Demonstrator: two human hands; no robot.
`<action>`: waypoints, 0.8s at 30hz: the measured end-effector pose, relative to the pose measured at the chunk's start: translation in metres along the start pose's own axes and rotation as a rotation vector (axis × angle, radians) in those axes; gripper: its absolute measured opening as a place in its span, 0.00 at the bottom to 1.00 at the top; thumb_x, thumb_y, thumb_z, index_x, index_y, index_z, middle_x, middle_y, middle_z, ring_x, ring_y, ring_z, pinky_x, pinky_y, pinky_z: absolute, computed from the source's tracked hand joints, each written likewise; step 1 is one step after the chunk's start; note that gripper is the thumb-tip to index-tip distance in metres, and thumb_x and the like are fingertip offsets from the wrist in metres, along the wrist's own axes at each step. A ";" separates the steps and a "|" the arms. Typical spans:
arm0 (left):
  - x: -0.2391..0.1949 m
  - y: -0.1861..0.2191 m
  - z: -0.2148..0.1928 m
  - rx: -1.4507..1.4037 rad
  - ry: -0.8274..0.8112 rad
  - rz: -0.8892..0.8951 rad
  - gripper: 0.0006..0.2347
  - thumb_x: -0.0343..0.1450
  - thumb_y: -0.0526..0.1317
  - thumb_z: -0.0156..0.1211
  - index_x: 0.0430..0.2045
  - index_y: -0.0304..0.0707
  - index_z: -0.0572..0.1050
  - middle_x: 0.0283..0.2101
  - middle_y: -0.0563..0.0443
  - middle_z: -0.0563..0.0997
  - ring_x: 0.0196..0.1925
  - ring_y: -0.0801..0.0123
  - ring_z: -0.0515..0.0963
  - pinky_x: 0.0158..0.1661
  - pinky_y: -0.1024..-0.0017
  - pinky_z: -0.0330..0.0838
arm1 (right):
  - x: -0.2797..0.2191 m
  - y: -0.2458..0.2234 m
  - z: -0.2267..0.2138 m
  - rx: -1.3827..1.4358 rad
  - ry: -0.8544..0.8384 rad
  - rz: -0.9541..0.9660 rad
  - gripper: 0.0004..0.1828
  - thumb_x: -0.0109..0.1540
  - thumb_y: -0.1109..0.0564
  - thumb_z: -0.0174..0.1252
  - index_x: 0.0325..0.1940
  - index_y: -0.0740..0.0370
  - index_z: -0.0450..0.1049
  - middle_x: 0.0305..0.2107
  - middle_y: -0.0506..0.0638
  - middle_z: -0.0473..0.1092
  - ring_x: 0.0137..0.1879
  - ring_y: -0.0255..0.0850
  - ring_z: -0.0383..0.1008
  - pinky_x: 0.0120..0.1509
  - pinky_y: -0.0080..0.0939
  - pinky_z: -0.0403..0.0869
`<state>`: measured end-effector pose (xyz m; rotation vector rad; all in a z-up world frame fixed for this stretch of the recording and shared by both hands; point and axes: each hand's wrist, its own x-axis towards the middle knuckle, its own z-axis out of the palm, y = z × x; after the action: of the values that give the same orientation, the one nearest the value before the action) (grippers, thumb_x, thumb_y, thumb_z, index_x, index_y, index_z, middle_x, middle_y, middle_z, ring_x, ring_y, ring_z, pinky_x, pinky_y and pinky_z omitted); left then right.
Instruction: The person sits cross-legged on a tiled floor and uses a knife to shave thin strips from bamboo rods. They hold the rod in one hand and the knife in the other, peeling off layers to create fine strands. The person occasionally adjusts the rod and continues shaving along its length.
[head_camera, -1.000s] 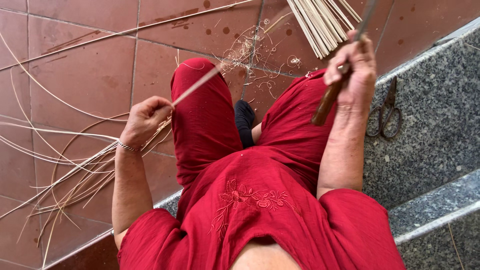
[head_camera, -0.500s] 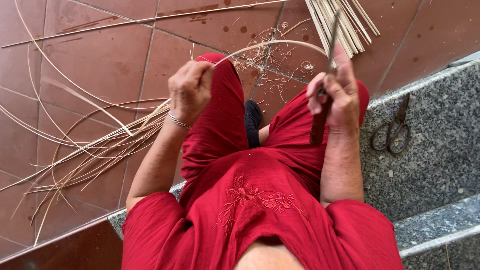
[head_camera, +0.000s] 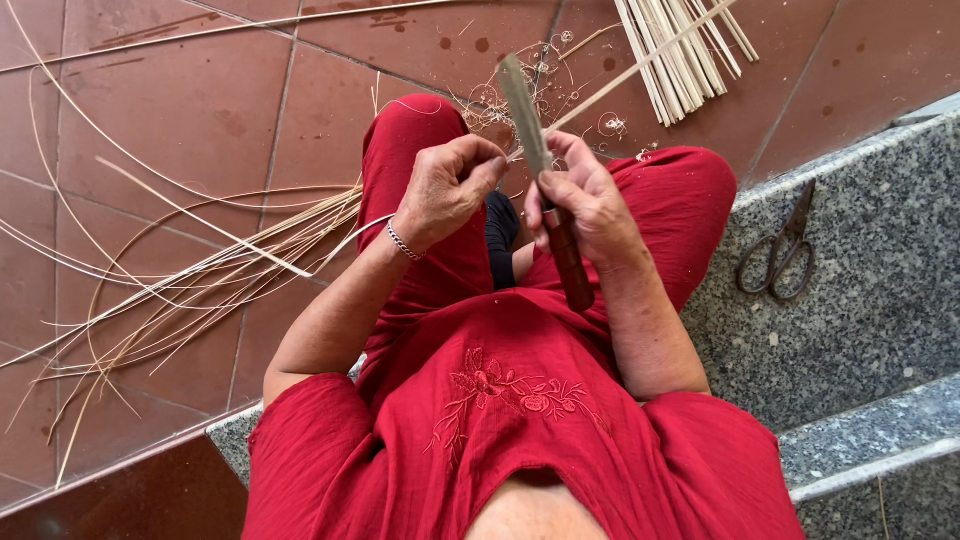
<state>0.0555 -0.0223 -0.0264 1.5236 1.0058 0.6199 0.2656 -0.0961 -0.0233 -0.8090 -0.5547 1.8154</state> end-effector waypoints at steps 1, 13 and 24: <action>-0.001 0.000 0.001 0.033 -0.007 -0.012 0.06 0.75 0.35 0.63 0.38 0.28 0.80 0.26 0.55 0.80 0.27 0.84 0.74 0.28 0.80 0.71 | 0.002 0.006 0.001 0.023 -0.025 0.005 0.20 0.73 0.60 0.49 0.68 0.63 0.54 0.28 0.56 0.72 0.26 0.40 0.72 0.30 0.35 0.74; -0.022 0.001 -0.017 0.040 -0.081 -0.017 0.06 0.75 0.36 0.64 0.38 0.29 0.81 0.29 0.57 0.80 0.31 0.85 0.75 0.31 0.80 0.72 | -0.002 0.004 -0.019 0.089 0.001 -0.079 0.11 0.74 0.60 0.51 0.60 0.61 0.60 0.27 0.57 0.71 0.24 0.41 0.70 0.29 0.36 0.72; -0.051 0.011 -0.053 0.163 -0.063 -0.003 0.04 0.74 0.33 0.64 0.37 0.31 0.81 0.27 0.57 0.80 0.29 0.85 0.74 0.28 0.81 0.70 | -0.007 -0.015 -0.040 0.164 0.043 -0.170 0.10 0.75 0.62 0.51 0.61 0.60 0.63 0.28 0.59 0.72 0.25 0.43 0.70 0.27 0.39 0.71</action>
<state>-0.0110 -0.0391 0.0033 1.6736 1.0306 0.4941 0.3057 -0.0967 -0.0377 -0.6677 -0.4270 1.6591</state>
